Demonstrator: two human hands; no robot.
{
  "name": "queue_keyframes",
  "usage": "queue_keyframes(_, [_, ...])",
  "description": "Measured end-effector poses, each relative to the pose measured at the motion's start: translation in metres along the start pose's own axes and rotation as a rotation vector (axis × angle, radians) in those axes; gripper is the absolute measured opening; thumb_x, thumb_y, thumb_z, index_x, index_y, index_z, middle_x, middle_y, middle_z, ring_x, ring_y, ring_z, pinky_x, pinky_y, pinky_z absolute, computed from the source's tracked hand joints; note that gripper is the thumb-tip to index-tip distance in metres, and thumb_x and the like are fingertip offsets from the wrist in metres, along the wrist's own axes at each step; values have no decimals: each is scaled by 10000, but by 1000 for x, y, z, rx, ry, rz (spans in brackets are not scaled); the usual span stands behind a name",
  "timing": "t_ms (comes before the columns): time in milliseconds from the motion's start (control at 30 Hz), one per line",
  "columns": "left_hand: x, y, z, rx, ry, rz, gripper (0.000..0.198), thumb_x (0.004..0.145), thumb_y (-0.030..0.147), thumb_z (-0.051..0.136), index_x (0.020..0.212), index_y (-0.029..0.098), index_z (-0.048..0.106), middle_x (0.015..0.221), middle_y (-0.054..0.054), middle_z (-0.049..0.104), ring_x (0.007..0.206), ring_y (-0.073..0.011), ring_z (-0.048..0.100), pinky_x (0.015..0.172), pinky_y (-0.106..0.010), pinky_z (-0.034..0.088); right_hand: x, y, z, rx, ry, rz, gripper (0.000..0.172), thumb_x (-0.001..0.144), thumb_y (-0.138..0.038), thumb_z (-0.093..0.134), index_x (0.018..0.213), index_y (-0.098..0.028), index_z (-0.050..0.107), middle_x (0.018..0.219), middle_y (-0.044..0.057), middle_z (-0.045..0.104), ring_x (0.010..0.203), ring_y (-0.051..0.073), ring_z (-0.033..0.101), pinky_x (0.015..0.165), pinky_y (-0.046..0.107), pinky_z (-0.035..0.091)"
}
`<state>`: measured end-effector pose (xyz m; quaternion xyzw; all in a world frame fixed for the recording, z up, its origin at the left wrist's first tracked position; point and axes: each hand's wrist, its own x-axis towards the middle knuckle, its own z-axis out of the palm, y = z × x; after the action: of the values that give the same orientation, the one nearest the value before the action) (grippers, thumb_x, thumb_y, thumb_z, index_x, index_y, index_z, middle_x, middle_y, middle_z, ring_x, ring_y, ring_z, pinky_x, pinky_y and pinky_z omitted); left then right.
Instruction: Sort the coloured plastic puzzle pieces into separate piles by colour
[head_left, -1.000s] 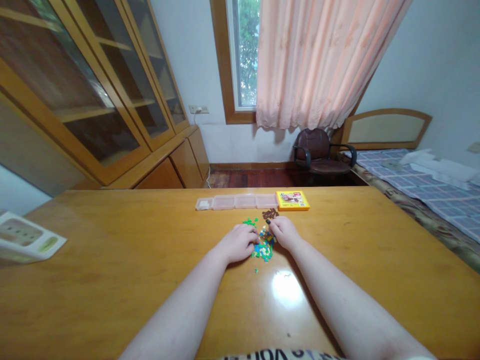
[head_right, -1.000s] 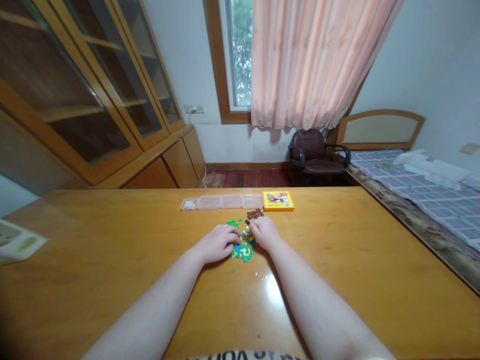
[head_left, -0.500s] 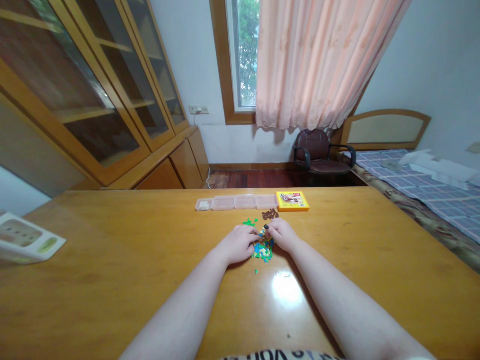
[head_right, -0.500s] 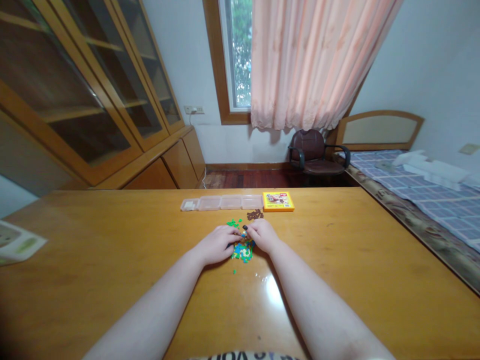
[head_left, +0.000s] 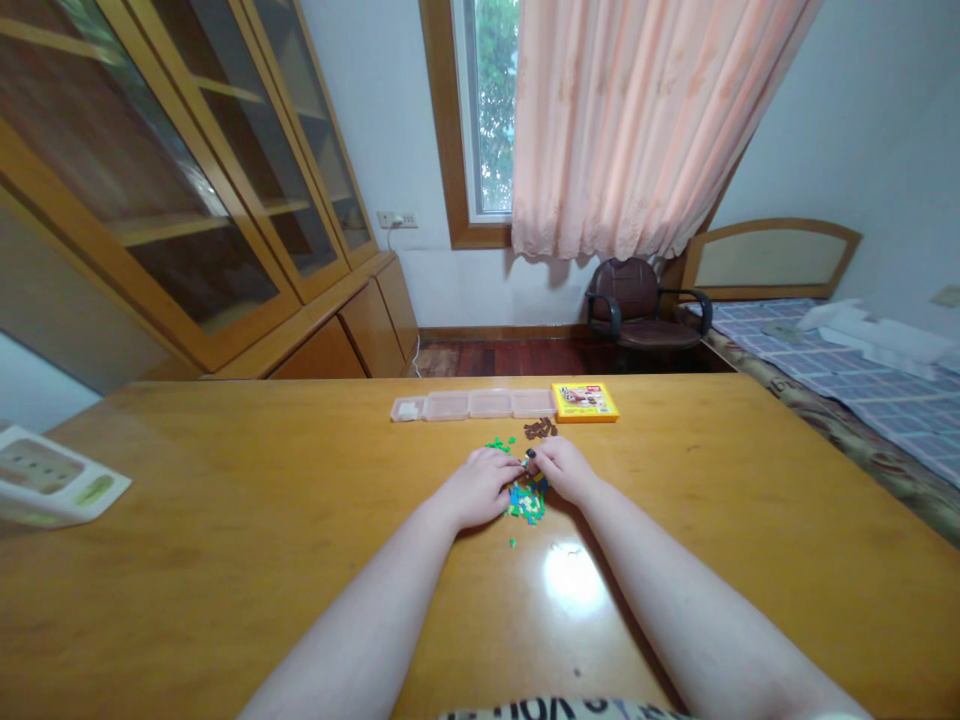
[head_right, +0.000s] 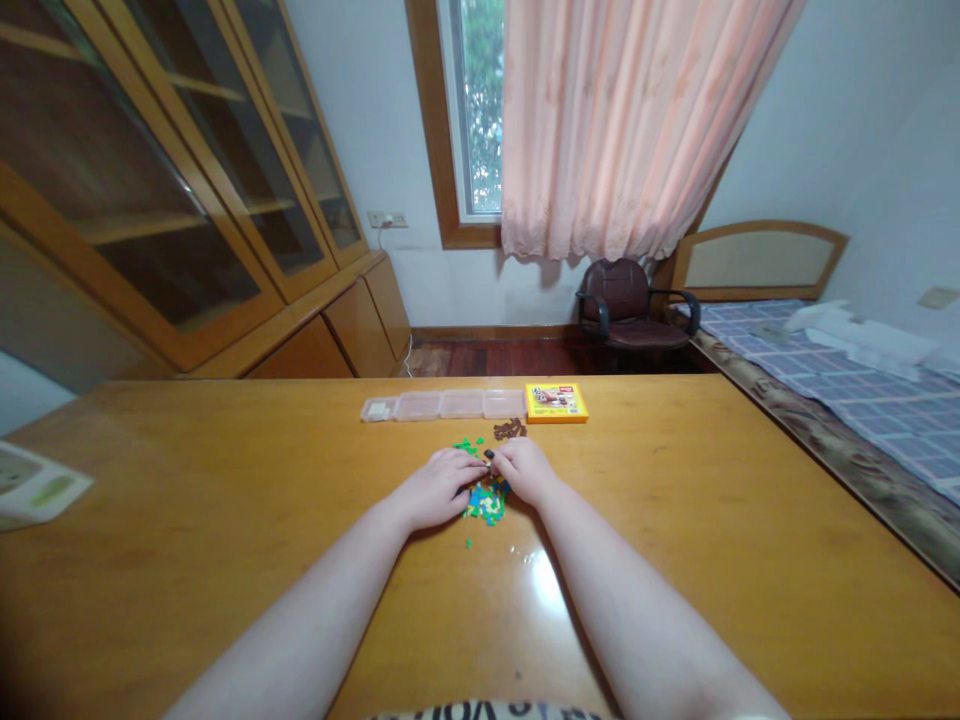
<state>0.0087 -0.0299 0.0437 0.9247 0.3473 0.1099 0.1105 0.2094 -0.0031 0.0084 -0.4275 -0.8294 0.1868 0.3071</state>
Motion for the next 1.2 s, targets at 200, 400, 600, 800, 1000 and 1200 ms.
queue_keyframes(200, [0, 0, -1, 11, 13, -15, 383, 795, 166, 481, 1153, 245, 594, 1129, -43, 632, 1083, -210, 514, 979, -381, 354, 0, 1, -3, -40, 49, 63, 454, 923, -257, 358, 587, -168, 649, 603, 32, 627, 620, 147, 535, 653, 261, 356])
queue_keyframes(400, [1, -1, 3, 16, 2, -6, 380, 815, 172, 474, 1171, 238, 588, 1167, -40, 627, 1114, -209, 506, 1011, -395, 336, 0, 1, -1, -18, -7, 32, 411, 910, -242, 390, 614, -173, 667, 608, 27, 637, 619, 148, 538, 658, 261, 360])
queue_keyframes(600, [1, -1, 0, 14, 28, -20, 368, 840, 179, 458, 1183, 232, 582, 1201, -44, 607, 1108, -206, 513, 993, -378, 364, 0, 0, -2, 14, 30, 16, 451, 928, -263, 358, 608, -172, 662, 613, 31, 623, 627, 149, 535, 664, 263, 358])
queue_keyframes(800, [-1, -1, 0, 52, 37, -19, 325, 829, 181, 482, 1104, 261, 635, 1172, -47, 601, 1082, -217, 504, 974, -396, 375, 1, -1, -3, -20, 65, 23, 451, 935, -306, 345, 671, -167, 684, 635, 43, 611, 652, 158, 529, 653, 268, 354])
queue_keyframes(1000, [-2, -5, 2, 97, 37, -64, 300, 819, 190, 494, 1053, 265, 667, 1163, -46, 604, 1088, -230, 498, 975, -413, 374, 1, -3, -3, 8, 36, -8, 509, 952, -355, 322, 643, -169, 681, 618, 46, 623, 634, 156, 536, 666, 279, 363])
queue_keyframes(1200, [-2, -11, 3, 131, 88, -187, 279, 783, 166, 528, 1006, 222, 687, 1154, -76, 604, 1084, -254, 496, 973, -442, 366, -2, -5, -6, 98, 26, -42, 594, 954, -419, 293, 532, -172, 632, 569, 44, 595, 608, 153, 541, 659, 280, 383])
